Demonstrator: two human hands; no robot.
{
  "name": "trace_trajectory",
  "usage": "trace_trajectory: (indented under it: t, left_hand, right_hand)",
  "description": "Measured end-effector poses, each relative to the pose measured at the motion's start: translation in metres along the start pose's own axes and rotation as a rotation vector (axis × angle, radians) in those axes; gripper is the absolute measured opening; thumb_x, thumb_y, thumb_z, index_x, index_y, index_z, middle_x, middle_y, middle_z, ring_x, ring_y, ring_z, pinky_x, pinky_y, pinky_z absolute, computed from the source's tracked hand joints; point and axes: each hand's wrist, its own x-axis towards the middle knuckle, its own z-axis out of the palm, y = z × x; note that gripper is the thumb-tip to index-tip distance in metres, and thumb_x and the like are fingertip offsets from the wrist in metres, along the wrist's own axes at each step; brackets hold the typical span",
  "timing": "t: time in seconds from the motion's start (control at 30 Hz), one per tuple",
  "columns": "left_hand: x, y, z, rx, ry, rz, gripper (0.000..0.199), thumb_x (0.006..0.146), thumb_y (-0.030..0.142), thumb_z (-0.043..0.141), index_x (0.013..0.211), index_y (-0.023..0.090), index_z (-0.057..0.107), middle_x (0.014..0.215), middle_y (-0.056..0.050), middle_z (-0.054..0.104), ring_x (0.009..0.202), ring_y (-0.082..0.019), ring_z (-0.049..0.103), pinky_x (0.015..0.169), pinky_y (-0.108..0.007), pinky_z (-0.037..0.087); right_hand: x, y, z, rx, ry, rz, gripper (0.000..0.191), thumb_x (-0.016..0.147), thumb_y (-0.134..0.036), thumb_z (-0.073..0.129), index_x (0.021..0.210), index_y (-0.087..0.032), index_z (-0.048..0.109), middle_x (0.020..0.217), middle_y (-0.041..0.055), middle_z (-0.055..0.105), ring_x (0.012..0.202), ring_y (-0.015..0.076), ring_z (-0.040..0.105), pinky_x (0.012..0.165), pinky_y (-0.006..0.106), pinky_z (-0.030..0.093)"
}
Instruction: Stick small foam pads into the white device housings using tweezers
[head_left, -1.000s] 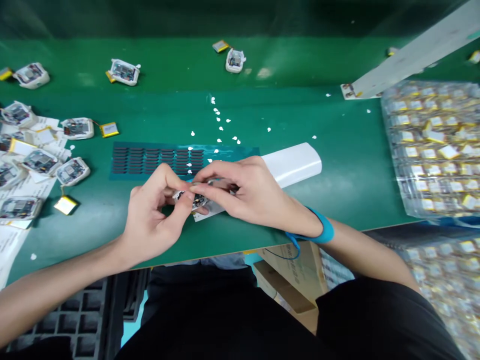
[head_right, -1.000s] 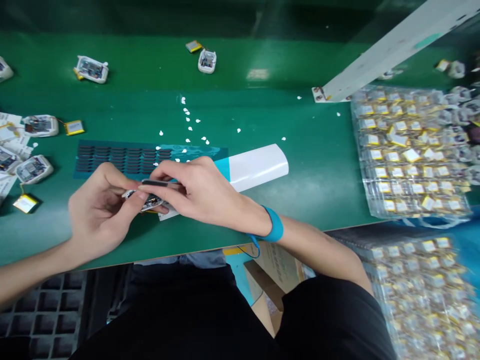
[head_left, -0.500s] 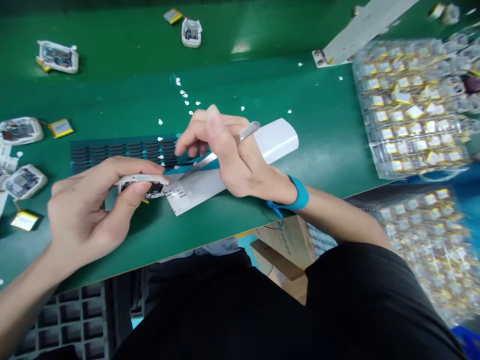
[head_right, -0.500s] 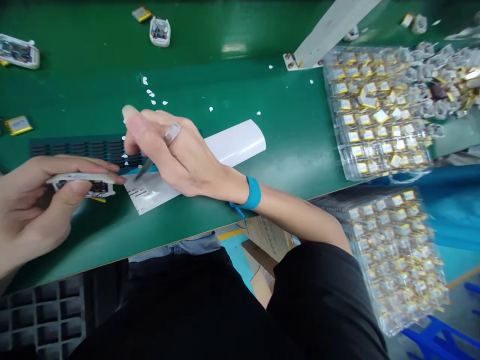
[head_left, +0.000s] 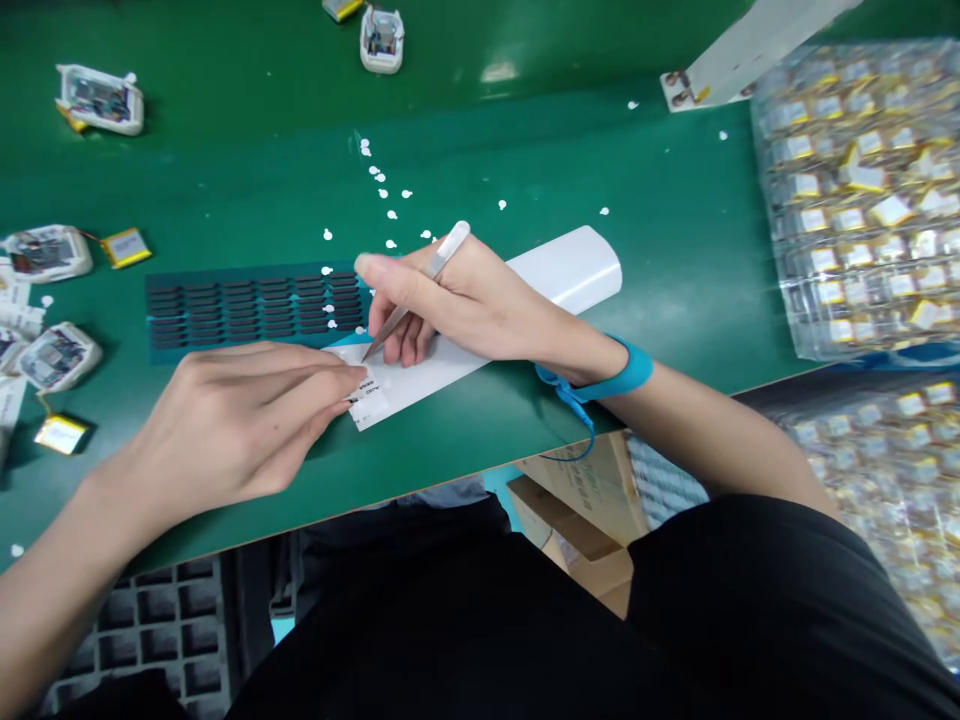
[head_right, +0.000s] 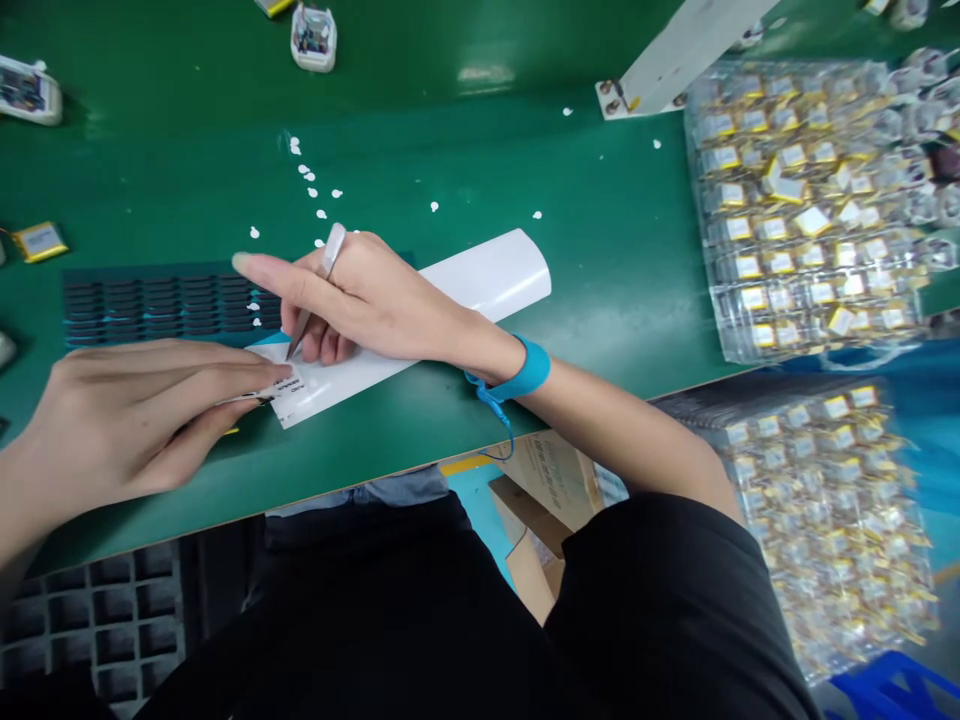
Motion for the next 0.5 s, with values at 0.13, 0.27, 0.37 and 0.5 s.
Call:
trace_trajectory:
  t: [0.13, 0.27, 0.37, 0.5]
  left_hand:
    - [0.0018, 0.0013, -0.0015, 0.019, 0.007, 0.018, 0.026, 0.098, 0.023, 0.062, 0.108, 0.031, 0.084, 0.105, -0.004, 0.084, 0.093, -0.030, 0.082, 0.089, -0.044, 0.068]
    - [0.0053, 0.0017, -0.0024, 0.073, -0.006, 0.099, 0.025, 0.099, 0.021, 0.061, 0.109, 0.027, 0.083, 0.103, -0.007, 0.084, 0.089, -0.031, 0.082, 0.084, -0.043, 0.068]
    - [0.0059, 0.0019, -0.0033, 0.096, -0.015, 0.128, 0.025, 0.099, 0.021, 0.060, 0.112, 0.026, 0.081, 0.106, -0.007, 0.084, 0.090, -0.031, 0.082, 0.083, -0.041, 0.067]
    - [0.0056, 0.0025, -0.0044, 0.157, -0.022, 0.152, 0.024, 0.102, 0.018, 0.056, 0.113, 0.022, 0.078, 0.107, -0.008, 0.084, 0.092, -0.030, 0.082, 0.080, -0.040, 0.066]
  right_hand:
    - [0.0037, 0.0046, -0.0053, 0.028, -0.051, 0.027, 0.051, 0.098, -0.062, 0.068, 0.076, -0.016, 0.071, 0.065, -0.0007, 0.075, 0.058, 0.0099, 0.072, 0.057, 0.018, 0.061]
    - [0.0054, 0.0061, -0.0064, 0.038, -0.019, 0.069, 0.052, 0.099, -0.062, 0.067, 0.075, -0.016, 0.072, 0.066, 0.0018, 0.076, 0.060, 0.0124, 0.074, 0.058, 0.021, 0.063]
    - [0.0055, 0.0049, -0.0055, 0.041, 0.004, 0.081, 0.051, 0.098, -0.060, 0.069, 0.073, -0.016, 0.072, 0.064, 0.0018, 0.076, 0.057, 0.0137, 0.075, 0.054, 0.021, 0.063]
    - [0.0057, 0.0001, -0.0071, 0.054, 0.037, 0.129, 0.050, 0.103, -0.056, 0.064, 0.071, -0.017, 0.072, 0.062, 0.0006, 0.075, 0.056, 0.0140, 0.075, 0.051, 0.020, 0.062]
